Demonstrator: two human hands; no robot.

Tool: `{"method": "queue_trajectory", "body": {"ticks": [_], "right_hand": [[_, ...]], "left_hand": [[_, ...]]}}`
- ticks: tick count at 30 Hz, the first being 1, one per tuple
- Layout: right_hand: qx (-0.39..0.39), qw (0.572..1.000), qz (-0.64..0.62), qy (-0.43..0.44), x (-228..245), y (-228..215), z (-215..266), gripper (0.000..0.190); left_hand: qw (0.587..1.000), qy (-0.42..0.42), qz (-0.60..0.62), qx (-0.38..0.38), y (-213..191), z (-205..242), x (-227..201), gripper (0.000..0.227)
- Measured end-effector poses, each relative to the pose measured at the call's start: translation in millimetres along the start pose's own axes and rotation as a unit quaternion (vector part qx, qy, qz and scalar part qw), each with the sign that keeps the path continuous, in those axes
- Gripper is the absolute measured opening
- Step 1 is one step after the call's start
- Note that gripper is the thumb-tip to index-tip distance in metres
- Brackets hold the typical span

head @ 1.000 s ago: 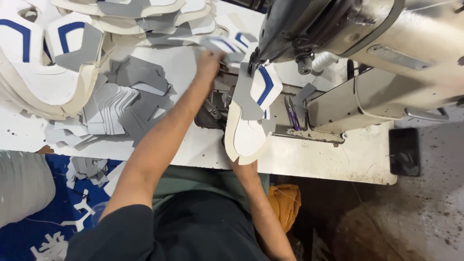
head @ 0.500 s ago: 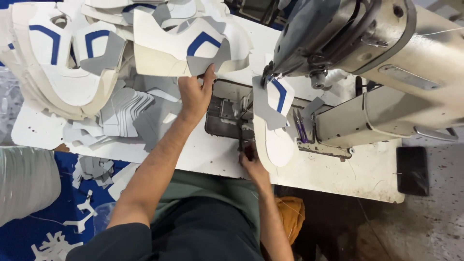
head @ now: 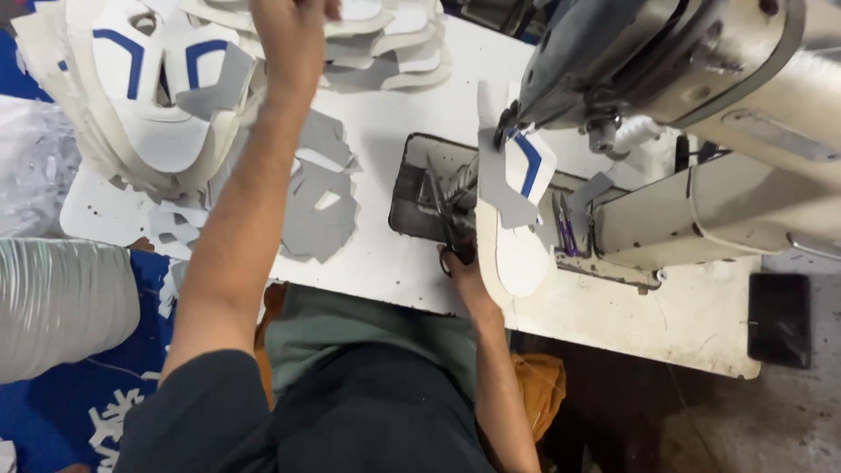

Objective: The person sews gray fabric pieces onto white shoe parts using a sewing machine. They repeatedly pick up a shoe part, align the gray piece, guide it through the machine, and then place the finished part on a pile.

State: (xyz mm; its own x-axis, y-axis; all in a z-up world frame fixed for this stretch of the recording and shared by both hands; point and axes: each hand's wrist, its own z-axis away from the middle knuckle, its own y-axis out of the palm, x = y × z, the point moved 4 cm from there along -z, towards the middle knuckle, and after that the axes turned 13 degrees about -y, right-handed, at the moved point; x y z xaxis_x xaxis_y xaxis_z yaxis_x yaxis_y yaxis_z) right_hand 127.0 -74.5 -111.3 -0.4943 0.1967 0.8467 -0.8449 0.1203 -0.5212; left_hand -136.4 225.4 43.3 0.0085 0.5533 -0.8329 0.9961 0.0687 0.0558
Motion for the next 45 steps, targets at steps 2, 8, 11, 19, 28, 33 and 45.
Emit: {"method": "queue_trajectory", "body": {"ticks": [2, 8, 11, 19, 28, 33, 45], "right_hand": [[-0.082, 0.983, 0.145, -0.082, 20.9, -14.4, 0.4, 0.035], [-0.351, 0.863, -0.361, -0.036, -64.0, -79.1, 14.7, 0.022], [-0.376, 0.869, -0.274, -0.168, -50.2, -121.2, 20.6, 0.015], [-0.229, 0.939, -0.157, -0.202, 83.8, -120.6, 3.9, 0.03], [-0.157, 0.937, -0.285, -0.129, 60.5, -87.3, 0.7, 0.036], [-0.142, 0.942, -0.276, -0.123, 77.8, -89.6, -1.3, 0.033], [-0.14, 0.935, -0.292, -0.145, 65.9, -83.0, -6.8, 0.015]], "left_hand": [[0.989, -0.148, 0.016, -0.016, -1.9, -10.5, 60.1, 0.015], [0.896, -0.375, 0.087, 0.22, 105.0, 156.0, -42.5, 0.051], [0.87, -0.409, -0.097, 0.259, 136.0, 174.0, -78.3, 0.062], [0.911, -0.291, 0.108, 0.272, 138.6, 179.2, -61.5, 0.056], [0.91, -0.291, 0.052, 0.29, 131.8, 185.0, -83.2, 0.058], [0.915, -0.242, 0.025, 0.321, 124.4, 193.4, -79.8, 0.069], [0.877, -0.316, 0.111, 0.345, 128.0, 189.6, -73.3, 0.067]]}}
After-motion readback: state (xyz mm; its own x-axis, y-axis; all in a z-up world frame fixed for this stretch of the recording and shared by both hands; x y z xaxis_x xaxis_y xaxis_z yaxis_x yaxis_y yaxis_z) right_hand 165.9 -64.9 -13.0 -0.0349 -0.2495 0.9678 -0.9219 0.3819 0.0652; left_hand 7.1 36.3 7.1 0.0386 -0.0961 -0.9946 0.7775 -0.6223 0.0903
